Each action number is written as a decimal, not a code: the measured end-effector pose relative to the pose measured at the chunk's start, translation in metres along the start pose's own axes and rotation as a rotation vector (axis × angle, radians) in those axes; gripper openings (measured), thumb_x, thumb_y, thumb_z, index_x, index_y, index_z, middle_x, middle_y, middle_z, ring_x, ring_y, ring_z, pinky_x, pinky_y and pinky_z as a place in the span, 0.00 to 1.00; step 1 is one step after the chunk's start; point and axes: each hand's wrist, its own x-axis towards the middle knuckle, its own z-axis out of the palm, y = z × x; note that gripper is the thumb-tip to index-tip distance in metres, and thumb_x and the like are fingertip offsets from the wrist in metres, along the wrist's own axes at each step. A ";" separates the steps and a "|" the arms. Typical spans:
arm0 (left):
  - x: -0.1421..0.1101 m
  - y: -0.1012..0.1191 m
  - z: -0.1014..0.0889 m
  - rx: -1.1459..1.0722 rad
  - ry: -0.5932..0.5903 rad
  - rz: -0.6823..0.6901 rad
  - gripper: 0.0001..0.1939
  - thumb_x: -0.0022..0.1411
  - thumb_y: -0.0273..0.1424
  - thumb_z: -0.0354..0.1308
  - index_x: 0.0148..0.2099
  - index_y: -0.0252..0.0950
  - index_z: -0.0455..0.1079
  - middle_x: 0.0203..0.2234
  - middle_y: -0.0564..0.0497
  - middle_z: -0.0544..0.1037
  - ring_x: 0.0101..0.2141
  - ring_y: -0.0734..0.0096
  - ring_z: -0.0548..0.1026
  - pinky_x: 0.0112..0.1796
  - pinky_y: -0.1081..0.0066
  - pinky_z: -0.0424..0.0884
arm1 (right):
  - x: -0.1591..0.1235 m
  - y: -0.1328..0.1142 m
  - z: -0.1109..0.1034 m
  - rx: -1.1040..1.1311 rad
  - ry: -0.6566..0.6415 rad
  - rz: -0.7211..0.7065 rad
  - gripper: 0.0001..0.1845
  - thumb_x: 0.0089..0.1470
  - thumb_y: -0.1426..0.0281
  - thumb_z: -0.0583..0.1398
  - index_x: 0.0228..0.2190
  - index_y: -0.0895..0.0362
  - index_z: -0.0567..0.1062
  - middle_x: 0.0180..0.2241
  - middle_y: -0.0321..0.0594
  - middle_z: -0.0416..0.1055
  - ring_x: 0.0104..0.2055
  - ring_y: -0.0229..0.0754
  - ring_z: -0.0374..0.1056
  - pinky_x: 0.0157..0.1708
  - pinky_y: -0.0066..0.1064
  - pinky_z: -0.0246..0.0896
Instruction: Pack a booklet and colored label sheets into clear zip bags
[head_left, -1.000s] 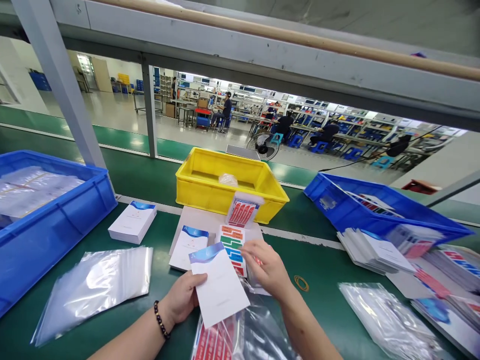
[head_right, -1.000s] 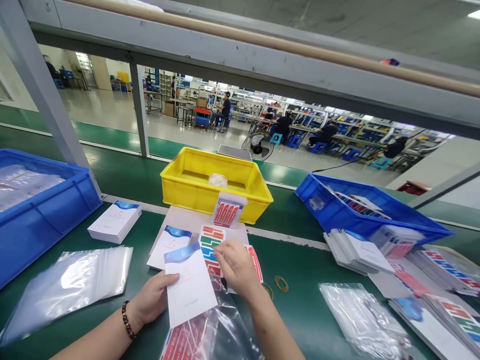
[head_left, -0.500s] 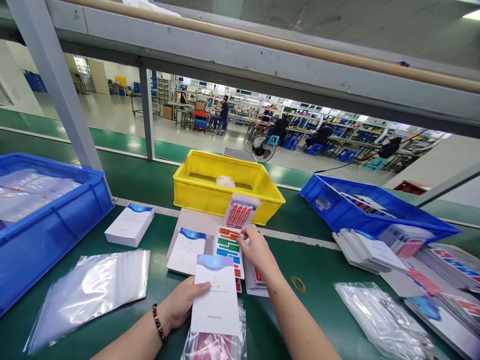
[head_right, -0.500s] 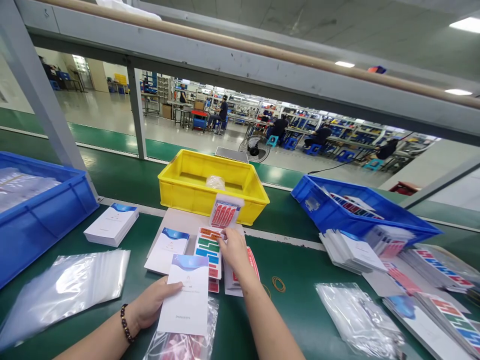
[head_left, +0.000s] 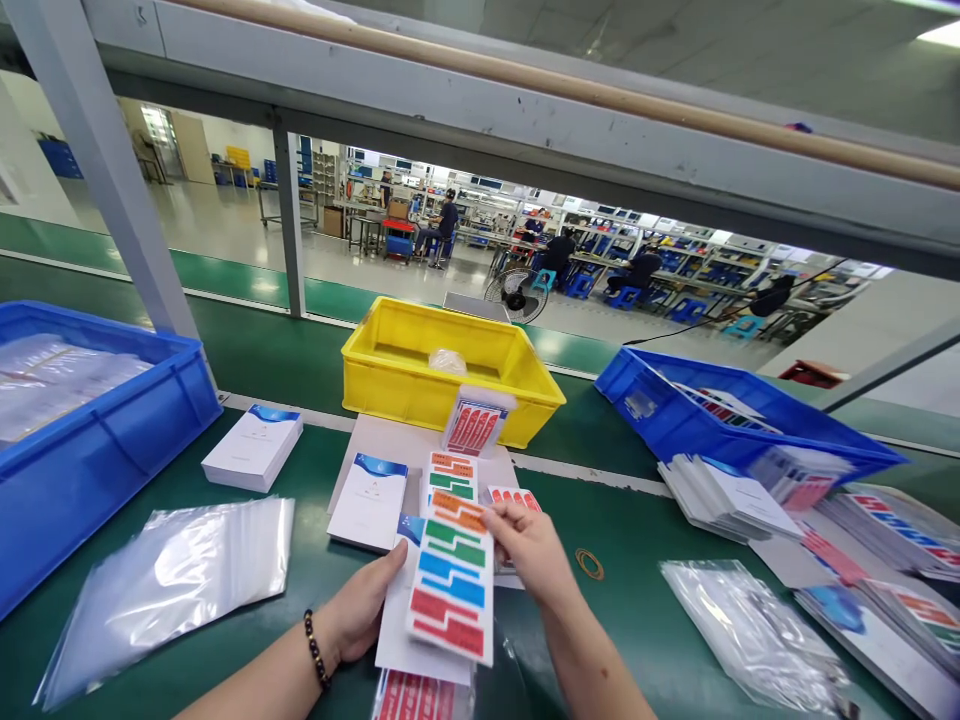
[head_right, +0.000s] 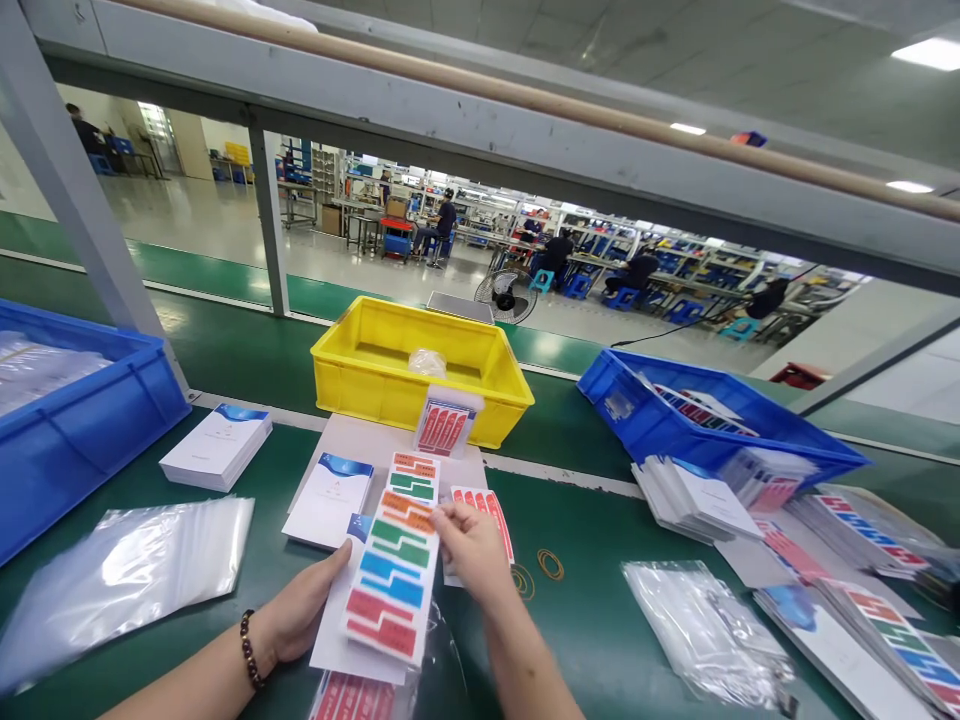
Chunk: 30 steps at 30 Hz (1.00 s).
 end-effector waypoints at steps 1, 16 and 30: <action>0.000 0.000 0.000 0.012 0.006 0.007 0.25 0.53 0.44 0.59 0.43 0.27 0.71 0.38 0.37 0.79 0.39 0.57 0.77 0.44 0.61 0.68 | -0.006 0.001 0.007 0.010 -0.058 0.019 0.22 0.38 0.51 0.63 0.21 0.59 0.73 0.12 0.32 0.62 0.13 0.32 0.55 0.13 0.24 0.49; -0.002 0.003 0.007 0.092 0.112 -0.064 0.23 0.39 0.38 0.70 0.36 0.30 0.70 0.31 0.42 0.81 0.32 0.59 0.79 0.37 0.64 0.72 | 0.002 0.035 -0.063 -1.050 0.452 -0.211 0.19 0.54 0.57 0.51 0.29 0.58 0.74 0.33 0.45 0.71 0.34 0.46 0.66 0.32 0.34 0.58; 0.001 0.004 0.006 0.079 0.138 -0.052 0.22 0.40 0.37 0.70 0.36 0.30 0.70 0.31 0.42 0.81 0.33 0.57 0.79 0.36 0.65 0.73 | -0.013 0.020 -0.024 -1.422 0.299 -0.286 0.10 0.51 0.70 0.53 0.21 0.58 0.69 0.23 0.45 0.70 0.26 0.46 0.65 0.26 0.34 0.50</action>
